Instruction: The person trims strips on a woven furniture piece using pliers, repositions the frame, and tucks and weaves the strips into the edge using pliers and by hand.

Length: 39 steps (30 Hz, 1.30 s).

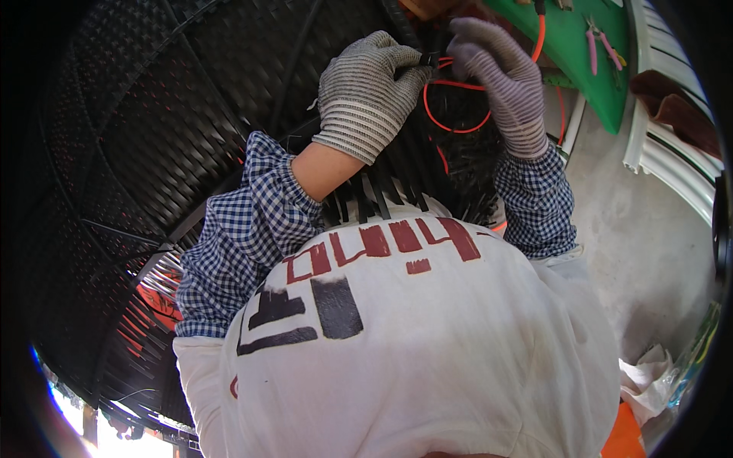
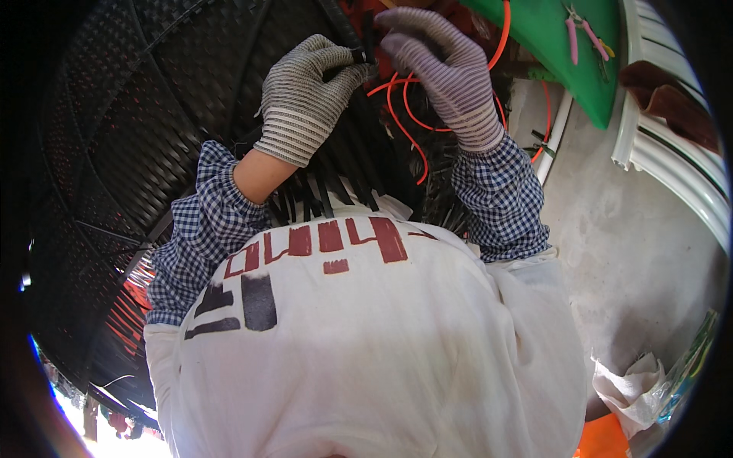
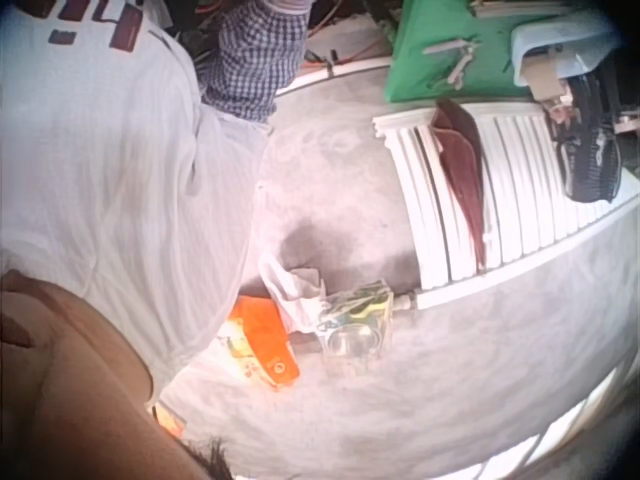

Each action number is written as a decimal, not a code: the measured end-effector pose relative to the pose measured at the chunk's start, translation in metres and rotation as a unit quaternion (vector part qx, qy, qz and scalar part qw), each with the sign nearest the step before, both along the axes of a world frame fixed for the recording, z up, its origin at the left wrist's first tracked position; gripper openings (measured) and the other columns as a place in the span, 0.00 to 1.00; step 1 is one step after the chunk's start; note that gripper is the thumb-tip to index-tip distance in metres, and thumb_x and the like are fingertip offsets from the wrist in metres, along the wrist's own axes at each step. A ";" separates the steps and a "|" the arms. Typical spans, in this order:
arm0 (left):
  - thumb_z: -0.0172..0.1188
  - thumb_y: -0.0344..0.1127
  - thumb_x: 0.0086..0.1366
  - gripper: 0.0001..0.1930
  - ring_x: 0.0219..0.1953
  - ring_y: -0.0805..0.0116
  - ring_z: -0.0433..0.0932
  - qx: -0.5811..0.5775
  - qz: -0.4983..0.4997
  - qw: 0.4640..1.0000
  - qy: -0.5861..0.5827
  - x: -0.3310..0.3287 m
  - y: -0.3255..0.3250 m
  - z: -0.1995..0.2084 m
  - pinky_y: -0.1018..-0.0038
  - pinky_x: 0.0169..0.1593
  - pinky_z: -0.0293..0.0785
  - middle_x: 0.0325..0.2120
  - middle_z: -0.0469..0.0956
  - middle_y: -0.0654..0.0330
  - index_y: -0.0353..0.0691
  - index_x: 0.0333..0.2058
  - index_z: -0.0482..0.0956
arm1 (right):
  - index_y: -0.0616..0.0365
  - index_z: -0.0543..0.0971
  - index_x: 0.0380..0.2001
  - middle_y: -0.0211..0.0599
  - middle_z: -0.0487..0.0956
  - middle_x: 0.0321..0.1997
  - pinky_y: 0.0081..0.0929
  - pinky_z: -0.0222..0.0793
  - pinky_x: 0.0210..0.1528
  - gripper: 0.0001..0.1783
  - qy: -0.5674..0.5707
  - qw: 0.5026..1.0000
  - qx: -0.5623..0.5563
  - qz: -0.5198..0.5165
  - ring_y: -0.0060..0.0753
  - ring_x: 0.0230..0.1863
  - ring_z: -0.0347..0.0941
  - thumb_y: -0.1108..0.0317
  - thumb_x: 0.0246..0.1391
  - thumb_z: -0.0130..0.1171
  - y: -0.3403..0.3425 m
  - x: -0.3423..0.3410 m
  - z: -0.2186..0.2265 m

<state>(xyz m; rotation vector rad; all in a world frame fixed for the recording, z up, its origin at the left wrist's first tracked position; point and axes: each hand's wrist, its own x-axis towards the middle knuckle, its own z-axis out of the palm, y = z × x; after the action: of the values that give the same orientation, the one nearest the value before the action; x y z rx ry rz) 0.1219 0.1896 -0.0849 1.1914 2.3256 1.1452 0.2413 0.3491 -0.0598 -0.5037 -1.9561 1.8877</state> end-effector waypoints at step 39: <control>0.75 0.31 0.59 0.08 0.19 0.81 0.70 0.190 0.069 0.952 -0.229 -0.011 0.013 -0.018 0.77 0.24 0.67 0.21 0.78 0.67 0.34 0.32 0.86 | 0.39 0.67 0.69 0.43 0.68 0.70 0.46 0.55 0.72 0.53 -0.577 0.660 0.457 -0.150 0.43 0.72 0.63 0.29 0.42 0.66 0.291 0.102 0.019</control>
<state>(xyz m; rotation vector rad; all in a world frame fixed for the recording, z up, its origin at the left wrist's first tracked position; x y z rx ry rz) 0.1107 0.2025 -0.1027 0.7598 1.9078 1.7639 0.3428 0.6397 -0.0410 -1.7535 -2.8333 -0.0235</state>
